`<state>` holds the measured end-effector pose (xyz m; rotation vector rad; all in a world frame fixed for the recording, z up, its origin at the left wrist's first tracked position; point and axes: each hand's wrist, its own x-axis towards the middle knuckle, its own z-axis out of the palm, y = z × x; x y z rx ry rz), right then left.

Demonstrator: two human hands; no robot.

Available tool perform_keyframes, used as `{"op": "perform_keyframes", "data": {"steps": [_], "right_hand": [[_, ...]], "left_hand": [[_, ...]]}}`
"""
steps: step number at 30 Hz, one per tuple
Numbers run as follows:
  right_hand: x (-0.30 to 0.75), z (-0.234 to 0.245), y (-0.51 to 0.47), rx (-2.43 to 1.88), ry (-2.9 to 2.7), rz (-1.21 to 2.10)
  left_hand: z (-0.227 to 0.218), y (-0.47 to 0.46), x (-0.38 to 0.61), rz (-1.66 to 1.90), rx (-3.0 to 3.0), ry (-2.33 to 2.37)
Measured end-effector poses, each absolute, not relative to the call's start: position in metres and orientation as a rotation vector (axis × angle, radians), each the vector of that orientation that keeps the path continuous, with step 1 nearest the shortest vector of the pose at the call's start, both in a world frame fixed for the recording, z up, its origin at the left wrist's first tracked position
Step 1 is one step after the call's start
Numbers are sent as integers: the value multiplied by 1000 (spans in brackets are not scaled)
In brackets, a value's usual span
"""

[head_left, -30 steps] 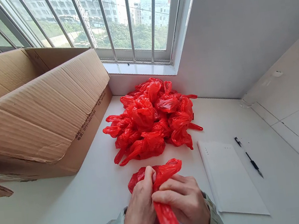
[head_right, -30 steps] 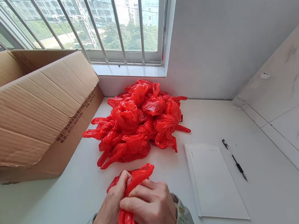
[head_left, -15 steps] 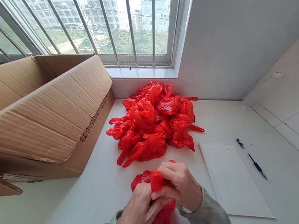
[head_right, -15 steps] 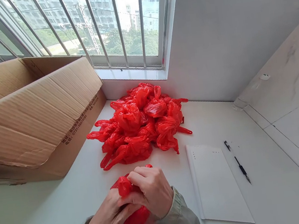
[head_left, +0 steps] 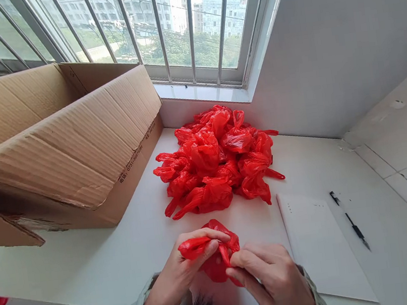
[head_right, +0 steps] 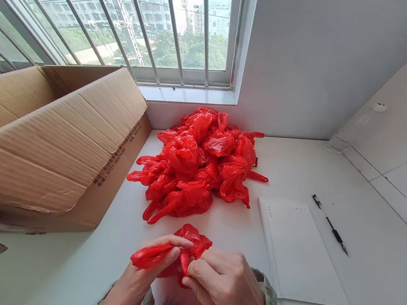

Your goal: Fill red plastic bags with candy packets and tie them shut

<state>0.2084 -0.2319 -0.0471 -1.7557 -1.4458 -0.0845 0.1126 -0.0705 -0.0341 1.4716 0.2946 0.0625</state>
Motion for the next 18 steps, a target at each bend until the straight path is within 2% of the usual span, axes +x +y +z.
{"op": "perform_keyframes", "data": {"steps": [7, 11, 14, 18], "right_hand": [[221, -55, -261, -1571, -1268, 303], [234, -56, -269, -1505, -819, 230], [227, -51, -247, -1524, -948, 393], [213, -53, -217, -1470, -981, 548]], "left_hand": [[-43, -69, 100, 78, 1378, 262], [-41, -78, 98, 143, 1709, 197], [-40, -85, 97, 198, 1980, 91], [-40, -88, 97, 502, 2270, 70]]}}
